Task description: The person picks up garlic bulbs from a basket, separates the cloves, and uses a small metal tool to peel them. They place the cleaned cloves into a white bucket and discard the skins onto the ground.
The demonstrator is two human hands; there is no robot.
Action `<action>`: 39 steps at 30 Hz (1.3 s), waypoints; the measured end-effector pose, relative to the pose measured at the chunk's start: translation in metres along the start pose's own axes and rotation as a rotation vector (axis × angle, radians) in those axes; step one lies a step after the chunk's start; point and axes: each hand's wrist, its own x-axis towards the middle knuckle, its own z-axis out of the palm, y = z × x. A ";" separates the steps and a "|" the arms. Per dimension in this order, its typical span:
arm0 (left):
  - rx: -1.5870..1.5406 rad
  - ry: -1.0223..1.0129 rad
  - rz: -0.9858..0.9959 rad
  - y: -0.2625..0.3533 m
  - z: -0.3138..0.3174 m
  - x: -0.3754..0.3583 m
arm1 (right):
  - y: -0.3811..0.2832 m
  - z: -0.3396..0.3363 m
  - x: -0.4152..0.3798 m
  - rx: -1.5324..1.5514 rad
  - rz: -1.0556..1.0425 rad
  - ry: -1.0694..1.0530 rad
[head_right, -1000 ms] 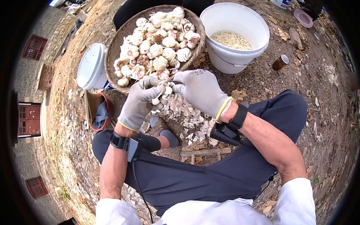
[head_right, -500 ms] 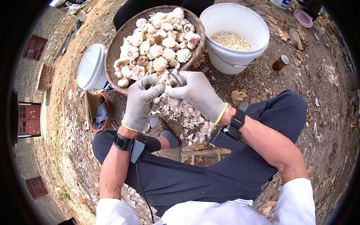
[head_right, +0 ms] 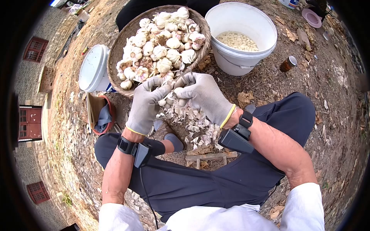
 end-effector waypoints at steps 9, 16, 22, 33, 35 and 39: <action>-0.231 0.064 -0.047 -0.008 -0.011 0.009 | 0.006 -0.005 0.004 0.194 0.041 -0.056; -0.426 0.030 -0.034 -0.014 -0.017 0.012 | 0.001 -0.001 -0.001 0.178 0.038 -0.127; -0.475 0.035 0.019 -0.017 -0.013 0.013 | -0.005 0.017 -0.003 0.089 -0.027 -0.086; -0.406 0.058 0.068 -0.020 0.004 0.017 | 0.017 0.031 0.007 -0.362 -0.350 0.110; -0.405 0.032 0.074 -0.024 0.002 0.020 | 0.012 0.031 0.007 -0.419 -0.309 0.145; -0.241 -0.045 0.241 -0.025 -0.006 0.017 | 0.014 0.028 0.010 -0.289 -0.287 0.153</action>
